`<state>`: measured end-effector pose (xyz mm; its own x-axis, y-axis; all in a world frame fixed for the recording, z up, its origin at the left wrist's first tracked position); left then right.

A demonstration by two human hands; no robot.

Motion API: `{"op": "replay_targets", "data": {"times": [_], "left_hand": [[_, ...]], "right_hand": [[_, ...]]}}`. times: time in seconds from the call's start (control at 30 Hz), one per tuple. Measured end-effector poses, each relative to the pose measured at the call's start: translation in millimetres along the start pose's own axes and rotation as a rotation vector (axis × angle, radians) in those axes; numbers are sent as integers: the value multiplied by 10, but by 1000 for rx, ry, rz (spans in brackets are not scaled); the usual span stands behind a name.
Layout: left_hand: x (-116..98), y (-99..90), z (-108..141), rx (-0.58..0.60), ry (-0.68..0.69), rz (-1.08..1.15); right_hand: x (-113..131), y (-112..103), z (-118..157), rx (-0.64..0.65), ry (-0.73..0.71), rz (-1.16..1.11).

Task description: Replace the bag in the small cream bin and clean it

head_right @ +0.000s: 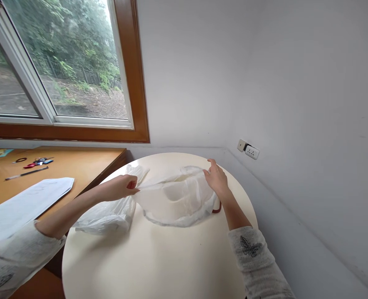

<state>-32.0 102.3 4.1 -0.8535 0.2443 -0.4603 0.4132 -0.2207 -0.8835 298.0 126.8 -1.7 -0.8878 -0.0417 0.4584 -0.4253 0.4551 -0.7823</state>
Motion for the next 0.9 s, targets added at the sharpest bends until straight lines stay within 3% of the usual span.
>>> {"op": "replay_targets", "data": {"times": [0.13,0.23,0.33,0.43,0.57,0.67,0.9], "left_hand": [[-229,-111,181,-161,58,-40],[-388,-121,282,-205,101,-13],[-441,-56,274,-190,111,13],[-371,85,147,-141,62,70],[-251,366,-90,-43,6,230],[-246,507,-218,-43,38,267],[-280,552,-273,-97,119,439]], "right_hand": [[102,-177,173,-161,-63,-78],[389,-373,448,-293,-265,-182],[695,-285,758,-158,-497,-148],[815,-75,1003,-11,-605,-76],[836,45,1162,-75,-664,-61],[818,91,1201,-116,-663,-85],[755,57,1228,-136,-613,-128]]}}
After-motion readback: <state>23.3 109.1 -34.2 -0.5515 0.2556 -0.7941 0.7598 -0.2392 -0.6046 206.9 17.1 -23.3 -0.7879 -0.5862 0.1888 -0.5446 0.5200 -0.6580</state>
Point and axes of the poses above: each hand's wrist, its own z-axis away from the middle knuckle, its own y-axis out of the palm, x = y × z, the point moved 9 cm from there along -z, towards the middle knuckle, and after that the axes turned 5 degrees about z, right-handed, at the moved point
